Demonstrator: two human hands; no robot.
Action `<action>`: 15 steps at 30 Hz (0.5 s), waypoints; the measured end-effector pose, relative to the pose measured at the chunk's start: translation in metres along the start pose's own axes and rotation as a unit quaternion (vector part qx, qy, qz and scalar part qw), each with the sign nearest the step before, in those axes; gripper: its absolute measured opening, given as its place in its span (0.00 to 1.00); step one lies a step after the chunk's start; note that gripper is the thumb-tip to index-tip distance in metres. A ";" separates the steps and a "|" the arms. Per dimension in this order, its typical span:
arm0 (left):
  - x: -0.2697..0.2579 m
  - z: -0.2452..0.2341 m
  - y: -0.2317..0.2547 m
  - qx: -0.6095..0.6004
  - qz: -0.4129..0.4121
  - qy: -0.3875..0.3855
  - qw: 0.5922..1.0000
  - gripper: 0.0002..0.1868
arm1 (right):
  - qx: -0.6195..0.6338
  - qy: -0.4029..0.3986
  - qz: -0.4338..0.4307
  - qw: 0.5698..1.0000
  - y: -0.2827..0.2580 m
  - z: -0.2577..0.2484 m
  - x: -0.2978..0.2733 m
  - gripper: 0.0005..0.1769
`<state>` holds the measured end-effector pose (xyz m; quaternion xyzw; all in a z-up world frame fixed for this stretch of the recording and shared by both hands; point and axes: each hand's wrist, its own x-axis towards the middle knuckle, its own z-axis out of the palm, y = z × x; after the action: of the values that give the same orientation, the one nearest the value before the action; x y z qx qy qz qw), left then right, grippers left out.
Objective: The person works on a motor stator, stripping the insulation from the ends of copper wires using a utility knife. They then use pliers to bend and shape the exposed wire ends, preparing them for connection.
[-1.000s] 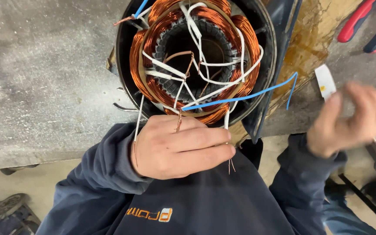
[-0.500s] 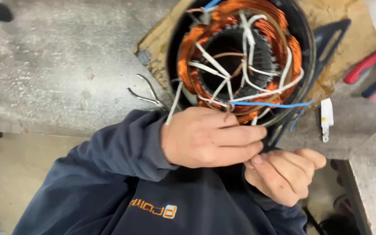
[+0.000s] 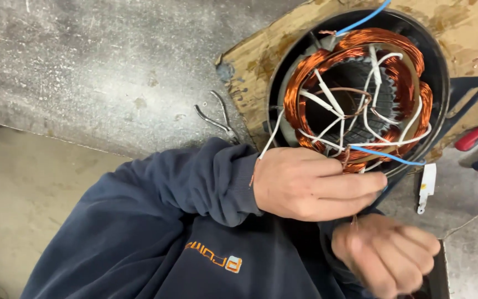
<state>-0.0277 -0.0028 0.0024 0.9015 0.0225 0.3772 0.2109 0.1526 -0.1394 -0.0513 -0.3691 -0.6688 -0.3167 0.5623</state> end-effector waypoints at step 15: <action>-0.099 -0.051 -0.006 -0.372 -0.300 -0.004 0.879 0.14 | 0.212 -0.312 0.230 0.897 -0.081 0.018 -0.001 0.12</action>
<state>-0.1334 0.0013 -0.0346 0.7084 0.1489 0.2731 0.6336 0.0748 -0.1673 -0.0561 -0.4643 -0.7579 0.1018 0.4467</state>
